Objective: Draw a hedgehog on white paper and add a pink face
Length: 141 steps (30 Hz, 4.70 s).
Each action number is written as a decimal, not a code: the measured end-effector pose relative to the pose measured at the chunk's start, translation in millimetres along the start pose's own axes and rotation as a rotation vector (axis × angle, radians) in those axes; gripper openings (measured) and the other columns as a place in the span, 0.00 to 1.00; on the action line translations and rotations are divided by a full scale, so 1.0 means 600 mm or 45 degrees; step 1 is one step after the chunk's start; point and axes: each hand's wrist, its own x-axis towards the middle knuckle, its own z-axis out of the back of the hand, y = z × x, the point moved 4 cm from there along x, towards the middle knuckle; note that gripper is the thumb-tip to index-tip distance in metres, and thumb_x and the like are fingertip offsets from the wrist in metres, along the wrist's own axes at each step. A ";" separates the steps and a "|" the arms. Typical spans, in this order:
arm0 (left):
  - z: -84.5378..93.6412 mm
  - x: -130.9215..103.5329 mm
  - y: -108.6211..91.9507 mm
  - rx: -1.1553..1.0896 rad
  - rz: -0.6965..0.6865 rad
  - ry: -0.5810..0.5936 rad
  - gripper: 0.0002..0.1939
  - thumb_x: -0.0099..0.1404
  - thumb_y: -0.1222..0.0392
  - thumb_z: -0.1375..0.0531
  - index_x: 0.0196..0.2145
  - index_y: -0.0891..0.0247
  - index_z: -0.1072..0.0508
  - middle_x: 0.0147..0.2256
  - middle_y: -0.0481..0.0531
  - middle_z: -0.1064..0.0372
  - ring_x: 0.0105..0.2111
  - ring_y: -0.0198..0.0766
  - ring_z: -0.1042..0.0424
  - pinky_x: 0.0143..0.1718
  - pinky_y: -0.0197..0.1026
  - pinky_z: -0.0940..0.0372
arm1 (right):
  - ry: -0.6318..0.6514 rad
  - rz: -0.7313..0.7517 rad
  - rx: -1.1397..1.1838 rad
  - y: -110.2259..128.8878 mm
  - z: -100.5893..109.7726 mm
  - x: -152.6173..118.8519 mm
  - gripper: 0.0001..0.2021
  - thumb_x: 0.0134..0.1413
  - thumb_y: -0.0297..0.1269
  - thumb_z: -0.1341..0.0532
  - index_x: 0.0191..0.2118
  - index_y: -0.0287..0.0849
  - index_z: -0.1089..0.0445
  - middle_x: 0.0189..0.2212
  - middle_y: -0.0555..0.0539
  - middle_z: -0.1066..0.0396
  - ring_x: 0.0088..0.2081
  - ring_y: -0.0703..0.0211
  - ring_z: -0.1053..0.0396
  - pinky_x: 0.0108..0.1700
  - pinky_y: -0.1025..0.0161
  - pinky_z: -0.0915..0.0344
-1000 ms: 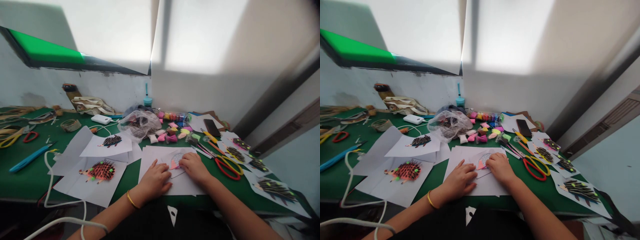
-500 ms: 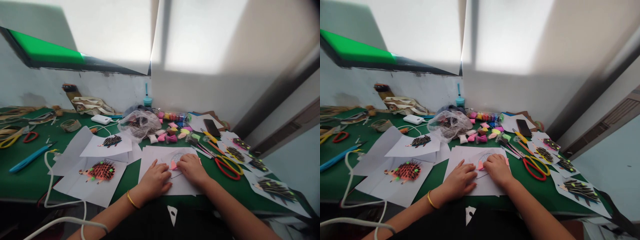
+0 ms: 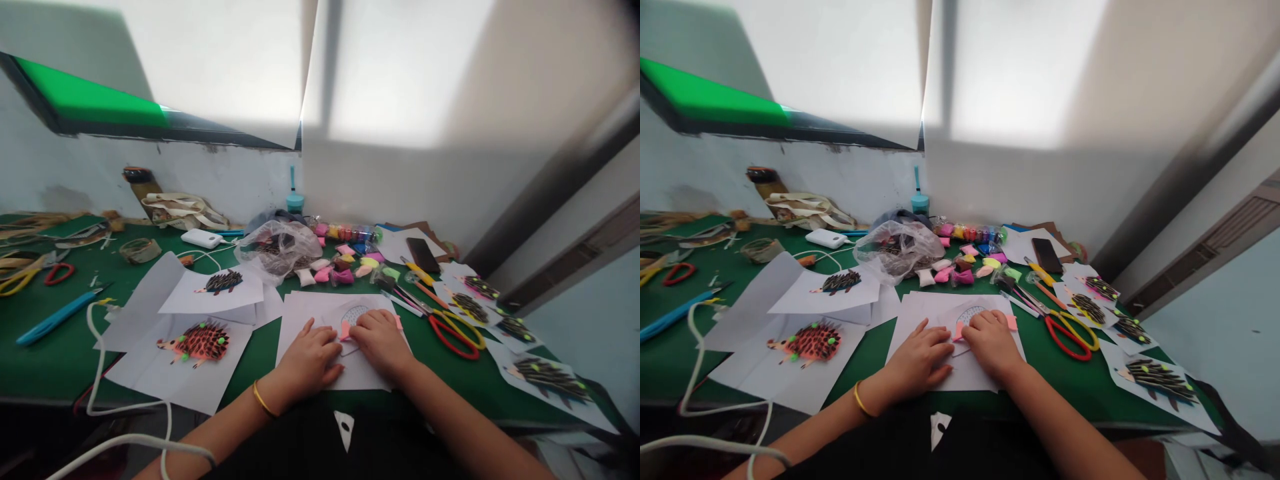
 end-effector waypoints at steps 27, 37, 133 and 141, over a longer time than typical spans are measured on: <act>-0.005 0.000 0.002 -0.007 0.003 -0.007 0.15 0.63 0.53 0.39 0.47 0.58 0.28 0.53 0.55 0.33 0.57 0.47 0.37 0.65 0.60 0.56 | -0.157 -0.025 -0.049 0.034 -0.004 -0.018 0.04 0.57 0.34 0.39 0.31 0.44 0.29 0.29 0.49 0.30 0.38 0.56 0.39 0.49 0.54 0.54; -0.001 0.001 0.001 -0.022 0.004 -0.019 0.15 0.62 0.54 0.39 0.47 0.57 0.28 0.52 0.55 0.33 0.56 0.46 0.36 0.65 0.60 0.55 | -0.185 -0.038 -0.041 0.035 -0.003 -0.017 0.05 0.56 0.33 0.39 0.29 0.44 0.29 0.28 0.49 0.30 0.36 0.56 0.40 0.48 0.54 0.53; -0.008 0.023 0.002 0.137 0.086 0.001 0.23 0.65 0.55 0.43 0.57 0.59 0.36 0.53 0.55 0.33 0.54 0.47 0.36 0.65 0.58 0.56 | 0.029 -0.333 0.332 -0.023 -0.027 -0.045 0.20 0.62 0.30 0.49 0.56 0.43 0.29 0.40 0.43 0.29 0.42 0.54 0.31 0.45 0.58 0.33; -0.007 0.023 0.004 0.129 0.131 0.034 0.24 0.65 0.54 0.43 0.58 0.58 0.36 0.52 0.56 0.35 0.54 0.49 0.38 0.65 0.60 0.56 | -0.037 -0.363 0.397 -0.021 -0.021 -0.049 0.18 0.63 0.31 0.49 0.55 0.44 0.30 0.42 0.43 0.28 0.44 0.54 0.31 0.47 0.59 0.34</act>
